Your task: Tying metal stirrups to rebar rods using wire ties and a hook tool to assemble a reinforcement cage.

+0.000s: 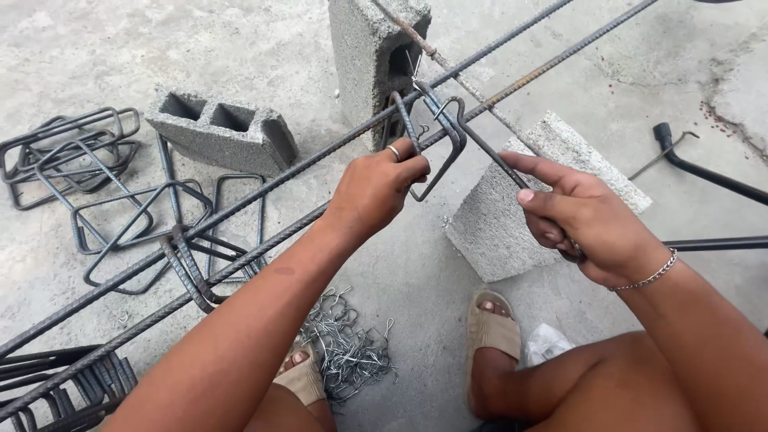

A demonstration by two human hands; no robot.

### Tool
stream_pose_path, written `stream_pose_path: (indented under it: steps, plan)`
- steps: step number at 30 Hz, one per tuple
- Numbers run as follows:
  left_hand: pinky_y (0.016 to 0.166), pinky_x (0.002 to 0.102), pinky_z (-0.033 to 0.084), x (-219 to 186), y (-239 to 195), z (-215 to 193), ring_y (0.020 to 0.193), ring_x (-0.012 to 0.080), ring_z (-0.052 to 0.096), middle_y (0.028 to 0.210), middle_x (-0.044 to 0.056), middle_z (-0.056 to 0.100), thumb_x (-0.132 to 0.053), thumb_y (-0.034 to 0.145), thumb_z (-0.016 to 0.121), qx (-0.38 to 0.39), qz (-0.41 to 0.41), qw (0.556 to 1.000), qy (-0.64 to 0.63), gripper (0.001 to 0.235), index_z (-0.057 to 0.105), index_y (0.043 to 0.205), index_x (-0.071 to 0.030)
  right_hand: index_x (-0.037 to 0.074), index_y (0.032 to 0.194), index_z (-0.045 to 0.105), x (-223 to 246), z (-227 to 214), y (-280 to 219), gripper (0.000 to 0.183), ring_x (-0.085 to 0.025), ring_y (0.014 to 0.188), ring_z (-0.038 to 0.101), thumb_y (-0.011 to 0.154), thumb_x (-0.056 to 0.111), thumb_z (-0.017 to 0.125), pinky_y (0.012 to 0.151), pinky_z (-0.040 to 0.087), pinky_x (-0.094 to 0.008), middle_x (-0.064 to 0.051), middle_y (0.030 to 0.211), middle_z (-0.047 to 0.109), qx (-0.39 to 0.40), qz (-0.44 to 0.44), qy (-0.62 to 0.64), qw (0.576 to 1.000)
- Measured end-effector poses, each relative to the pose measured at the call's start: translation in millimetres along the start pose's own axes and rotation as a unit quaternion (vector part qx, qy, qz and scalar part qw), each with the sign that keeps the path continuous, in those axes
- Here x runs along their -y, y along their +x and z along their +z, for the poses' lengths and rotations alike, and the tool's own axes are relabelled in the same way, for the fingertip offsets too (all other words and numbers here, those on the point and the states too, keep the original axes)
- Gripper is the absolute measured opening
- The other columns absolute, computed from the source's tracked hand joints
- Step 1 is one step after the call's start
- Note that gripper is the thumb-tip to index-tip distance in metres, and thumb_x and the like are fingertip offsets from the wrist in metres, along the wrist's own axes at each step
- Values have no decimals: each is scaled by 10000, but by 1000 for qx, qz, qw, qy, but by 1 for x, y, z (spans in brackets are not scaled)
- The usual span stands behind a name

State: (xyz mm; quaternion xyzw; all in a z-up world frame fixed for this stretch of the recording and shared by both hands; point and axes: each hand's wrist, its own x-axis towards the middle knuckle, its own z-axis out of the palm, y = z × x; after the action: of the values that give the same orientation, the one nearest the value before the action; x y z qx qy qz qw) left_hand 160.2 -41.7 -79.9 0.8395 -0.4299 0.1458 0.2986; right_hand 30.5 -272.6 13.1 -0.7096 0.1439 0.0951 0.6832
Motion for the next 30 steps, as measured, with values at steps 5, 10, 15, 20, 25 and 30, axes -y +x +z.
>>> stream_pose_path:
  steps: [5,10,15,20,25,30]
  plan:
    - [603,417,522,2,0,1,660,233,658,948,1,645,-100,900,672,5,4,1000,13,67,680,951,-144,31,1480,554,-2,0,4,535,-40,460,361,945,56,553,388,285,-190,31,579,458,31,-10,13,999]
    - [607,395,527,3,3,0,672,210,655,933,10,642,-77,887,686,0,11,1000,4,86,698,955,-129,5,1465,572,2,2,3,508,-43,440,342,963,79,535,390,264,-201,24,546,448,30,8,62,998]
    - [635,352,541,3,3,3,703,179,630,952,3,630,-70,884,714,-2,12,1000,15,89,703,945,-133,-15,1442,555,4,0,3,490,-53,441,324,961,35,484,375,226,-202,18,531,419,48,14,139,989]
    - [631,367,521,3,2,2,695,194,621,945,8,637,-53,867,713,-9,24,1000,4,98,688,929,-124,-21,1468,527,0,-4,7,505,-38,432,339,971,63,493,370,239,-192,33,530,425,62,15,124,990]
    - [645,373,526,3,4,4,711,208,638,973,18,656,-45,862,712,-7,28,1000,-5,104,707,942,-111,-22,1483,530,2,-9,5,541,-34,430,347,951,74,522,366,245,-192,39,523,427,64,13,95,993]
    - [653,380,517,1,7,4,731,218,625,909,29,623,-52,884,678,-10,68,997,32,101,668,958,-122,2,1520,520,4,-11,2,583,-26,398,338,939,46,523,364,251,-188,47,496,420,63,28,62,996]
